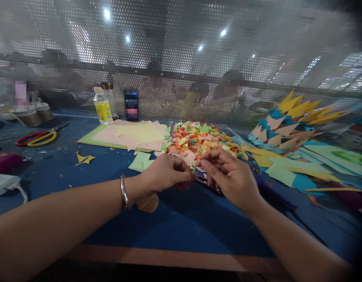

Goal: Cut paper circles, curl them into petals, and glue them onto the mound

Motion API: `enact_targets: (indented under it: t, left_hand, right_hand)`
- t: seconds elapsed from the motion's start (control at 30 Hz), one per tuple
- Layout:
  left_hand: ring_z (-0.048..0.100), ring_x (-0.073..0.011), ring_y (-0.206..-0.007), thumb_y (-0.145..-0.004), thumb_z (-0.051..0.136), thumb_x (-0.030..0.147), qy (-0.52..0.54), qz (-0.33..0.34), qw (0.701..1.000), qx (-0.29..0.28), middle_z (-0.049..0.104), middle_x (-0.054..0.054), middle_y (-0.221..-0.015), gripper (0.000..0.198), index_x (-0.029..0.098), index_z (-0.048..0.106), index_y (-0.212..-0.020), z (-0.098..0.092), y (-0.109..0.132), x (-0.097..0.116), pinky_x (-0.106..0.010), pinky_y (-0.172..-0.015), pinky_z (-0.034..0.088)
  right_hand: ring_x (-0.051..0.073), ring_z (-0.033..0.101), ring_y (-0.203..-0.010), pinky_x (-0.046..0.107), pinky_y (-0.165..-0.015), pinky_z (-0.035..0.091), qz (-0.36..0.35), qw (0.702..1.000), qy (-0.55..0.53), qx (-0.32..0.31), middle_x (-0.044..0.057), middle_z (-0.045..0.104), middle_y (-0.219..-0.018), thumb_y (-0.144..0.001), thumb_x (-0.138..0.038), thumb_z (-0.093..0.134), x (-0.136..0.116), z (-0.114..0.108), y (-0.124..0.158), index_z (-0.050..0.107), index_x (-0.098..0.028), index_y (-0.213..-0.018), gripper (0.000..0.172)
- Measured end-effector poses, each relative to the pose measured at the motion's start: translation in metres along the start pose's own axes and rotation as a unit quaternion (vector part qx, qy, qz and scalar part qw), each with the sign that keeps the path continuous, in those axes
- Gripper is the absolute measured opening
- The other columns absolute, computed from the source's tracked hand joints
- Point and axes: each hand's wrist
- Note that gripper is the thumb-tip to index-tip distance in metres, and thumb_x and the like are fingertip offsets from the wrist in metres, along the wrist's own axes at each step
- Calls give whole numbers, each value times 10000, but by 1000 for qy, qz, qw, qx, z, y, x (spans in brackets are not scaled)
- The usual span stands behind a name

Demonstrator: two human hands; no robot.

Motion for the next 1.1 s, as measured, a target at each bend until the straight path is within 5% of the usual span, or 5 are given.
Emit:
enact_targets:
  t: [0.27,0.43,1.1]
  left_hand:
    - [599,-92,-548,-730,663,260,12,12,1000,3,641,-21,-635,149,133,605,-680,-1,0,0,-233,-557,496]
    - [586,-93,-523,-735,646,248,0,27,1000,11,612,-1,-587,144,137,589,-663,1,0,0,-227,-540,487]
    - [555,-87,-551,-769,621,308,-49,41,998,-5,583,-6,-630,178,141,604,-709,-1,0,-1,-204,-501,455]
  right_hand:
    - [69,483,-402,182,-359,373,20,999,14,-40,-36,560,-565,-868,-386,585,0,-1,-1,591,-179,-927,216]
    - [71,528,-451,189,-410,435,11,997,28,-65,-16,593,-672,-849,-414,610,2,-1,-3,599,-185,-890,233]
    - [71,472,-445,196,-411,375,-15,995,71,-71,-33,528,-598,-883,-383,551,1,-1,-2,588,-198,-760,225]
Point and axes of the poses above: each hand's wrist, its own y-axis away from the middle knuckle, its own z-axis out of the palm, x = y × z
